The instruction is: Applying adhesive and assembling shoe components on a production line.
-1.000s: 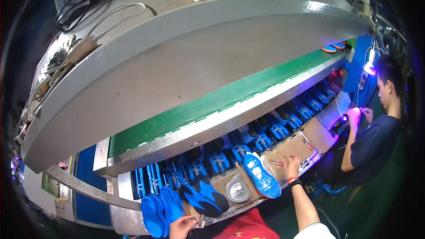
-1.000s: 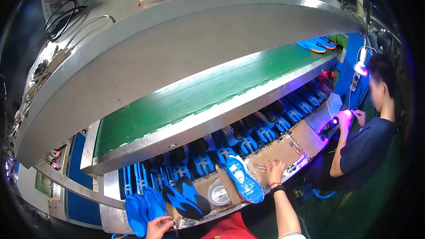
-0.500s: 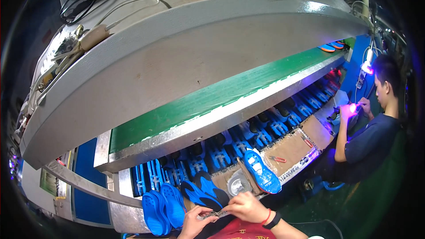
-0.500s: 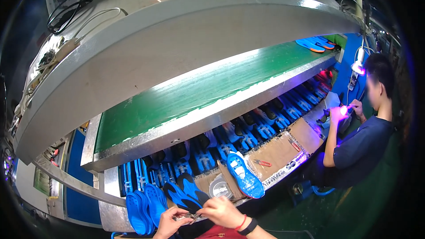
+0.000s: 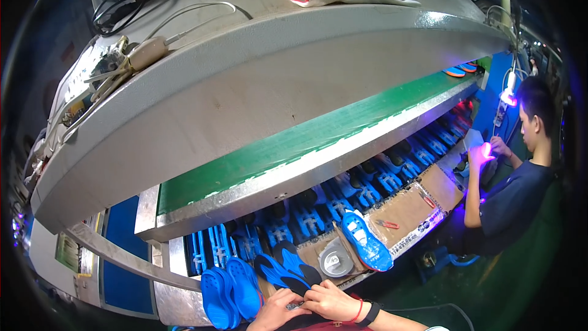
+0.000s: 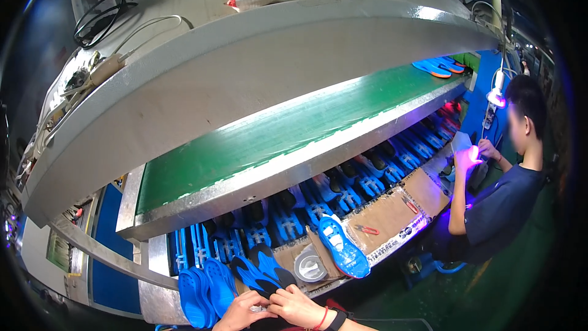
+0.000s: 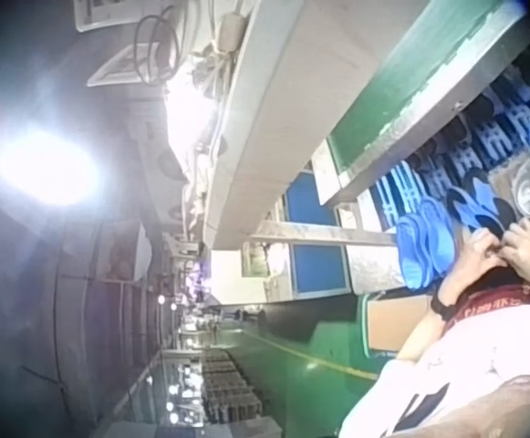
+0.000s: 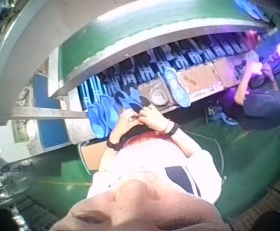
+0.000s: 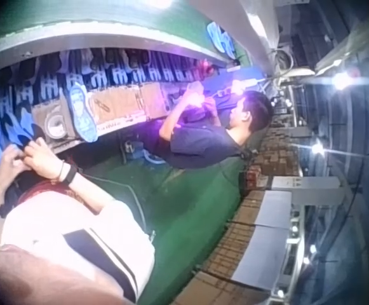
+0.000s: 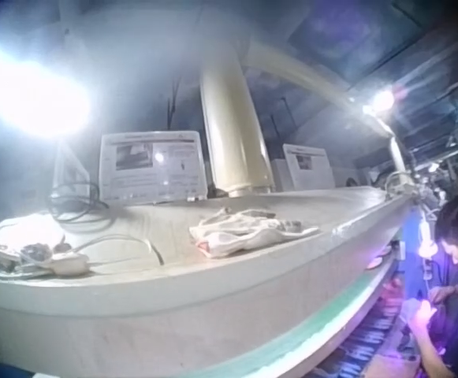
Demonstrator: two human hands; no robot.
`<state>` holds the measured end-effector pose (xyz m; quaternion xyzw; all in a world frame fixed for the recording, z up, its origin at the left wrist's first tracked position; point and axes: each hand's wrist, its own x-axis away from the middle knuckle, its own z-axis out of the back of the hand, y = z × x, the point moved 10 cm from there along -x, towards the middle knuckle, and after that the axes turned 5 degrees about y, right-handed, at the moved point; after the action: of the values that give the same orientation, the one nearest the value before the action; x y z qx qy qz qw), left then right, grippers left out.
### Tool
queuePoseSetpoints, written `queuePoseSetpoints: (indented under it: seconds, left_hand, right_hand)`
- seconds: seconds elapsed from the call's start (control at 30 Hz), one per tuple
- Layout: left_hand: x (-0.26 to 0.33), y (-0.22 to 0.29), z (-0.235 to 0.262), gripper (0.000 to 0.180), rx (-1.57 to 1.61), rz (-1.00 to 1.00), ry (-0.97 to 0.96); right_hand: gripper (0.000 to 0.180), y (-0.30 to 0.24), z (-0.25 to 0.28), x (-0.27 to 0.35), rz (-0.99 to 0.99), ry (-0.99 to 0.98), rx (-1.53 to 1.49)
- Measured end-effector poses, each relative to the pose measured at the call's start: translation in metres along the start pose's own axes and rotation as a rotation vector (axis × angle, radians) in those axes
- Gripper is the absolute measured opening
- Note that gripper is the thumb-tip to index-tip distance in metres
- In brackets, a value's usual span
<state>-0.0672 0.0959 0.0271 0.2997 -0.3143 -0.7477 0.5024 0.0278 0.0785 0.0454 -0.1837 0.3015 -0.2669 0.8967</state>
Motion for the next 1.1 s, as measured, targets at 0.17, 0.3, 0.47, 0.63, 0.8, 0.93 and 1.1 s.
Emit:
queuePoseSetpoints:
  seconds: [0.17, 0.3, 0.47, 0.63, 0.8, 0.93, 1.1]
  left_hand:
    - [0.002, -0.006, -0.003, 0.029, -0.047, -0.014, -0.033]
    - [0.004, -0.006, 0.001, 0.028, -0.071, -0.031, 0.025]
    - [0.006, -0.014, 0.000, 0.025, -0.064, 0.039, -0.047]
    - [-0.001, -0.024, 0.018, 0.032, 0.071, 0.028, 0.113]
    - [0.024, -0.070, 0.042, 0.015, 0.168, 0.263, 0.208]
    - [0.069, -0.131, 0.031, 0.014, 0.280, 0.585, 0.271]
    - [0.090, -0.150, 0.027, 0.034, 0.182, 0.685, 0.246]
  right_hand:
    - [0.014, 0.004, -0.014, 0.002, -0.008, -0.001, 0.002]
    - [0.013, 0.002, -0.015, 0.002, -0.040, 0.060, 0.000]
    - [0.015, 0.004, -0.009, 0.002, -0.061, 0.130, -0.120]
    - [0.014, 0.018, -0.015, 0.009, -0.073, 0.197, 0.004]
    - [0.007, 0.039, -0.011, 0.021, -0.173, 0.191, 0.062]
    - [0.007, 0.047, -0.015, 0.036, -0.211, 0.177, 0.098]
    - [0.007, 0.069, -0.006, 0.052, -0.380, 0.246, 0.172]
